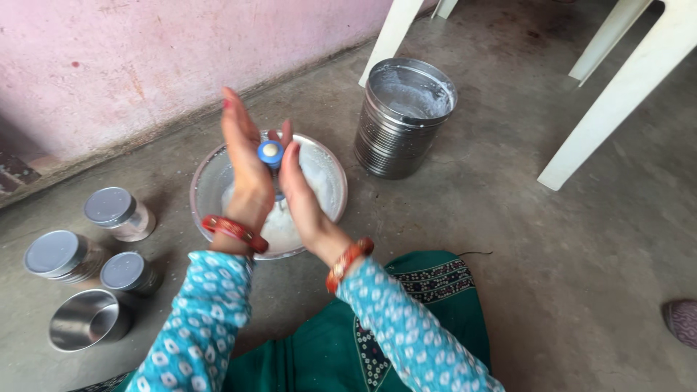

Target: The person sits on the floor and uses a hand whisk to mix a white liquid in a metal bowl. They repeatedly rotate the whisk handle with both hands to aerate the mixture.

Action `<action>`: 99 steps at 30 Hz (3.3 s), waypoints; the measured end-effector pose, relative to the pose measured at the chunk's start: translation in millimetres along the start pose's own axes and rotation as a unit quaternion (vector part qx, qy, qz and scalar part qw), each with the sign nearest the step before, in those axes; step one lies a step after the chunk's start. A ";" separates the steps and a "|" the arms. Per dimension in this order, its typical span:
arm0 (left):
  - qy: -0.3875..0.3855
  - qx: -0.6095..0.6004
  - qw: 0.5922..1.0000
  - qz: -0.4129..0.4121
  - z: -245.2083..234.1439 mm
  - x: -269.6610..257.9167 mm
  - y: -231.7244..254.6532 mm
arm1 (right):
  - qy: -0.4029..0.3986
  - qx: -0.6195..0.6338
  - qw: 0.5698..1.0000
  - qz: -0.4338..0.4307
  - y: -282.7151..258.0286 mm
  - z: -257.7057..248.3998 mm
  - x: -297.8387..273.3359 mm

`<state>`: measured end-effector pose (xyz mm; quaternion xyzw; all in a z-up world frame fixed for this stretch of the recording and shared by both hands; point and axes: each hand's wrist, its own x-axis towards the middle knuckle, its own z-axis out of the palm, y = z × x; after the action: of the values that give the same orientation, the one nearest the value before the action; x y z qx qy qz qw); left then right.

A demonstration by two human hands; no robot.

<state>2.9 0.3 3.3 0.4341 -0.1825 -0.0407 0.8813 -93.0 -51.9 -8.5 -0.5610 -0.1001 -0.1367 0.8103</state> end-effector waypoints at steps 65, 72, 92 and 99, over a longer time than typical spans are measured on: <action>-0.187 0.677 0.672 0.233 16.4 -50.1 121.9 | 0.246 -0.156 0.955 -0.045 54.2 -71.4 -8.5; -0.124 0.742 0.650 0.107 31.3 -58.1 141.7 | 0.224 -0.395 0.879 -0.145 36.8 -82.8 -68.9; -0.153 0.769 0.591 0.189 21.8 -43.8 142.7 | 0.162 -0.525 0.826 -0.123 52.6 -91.7 -74.7; -0.242 0.698 0.624 0.255 8.1 -34.5 130.3 | 0.156 -0.536 0.825 -0.092 50.8 -90.2 -73.2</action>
<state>-43.3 82.9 99.6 0.8295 -0.4662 0.2220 0.2128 -144.2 -111.5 -107.9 -0.8662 0.0656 -0.3282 0.3711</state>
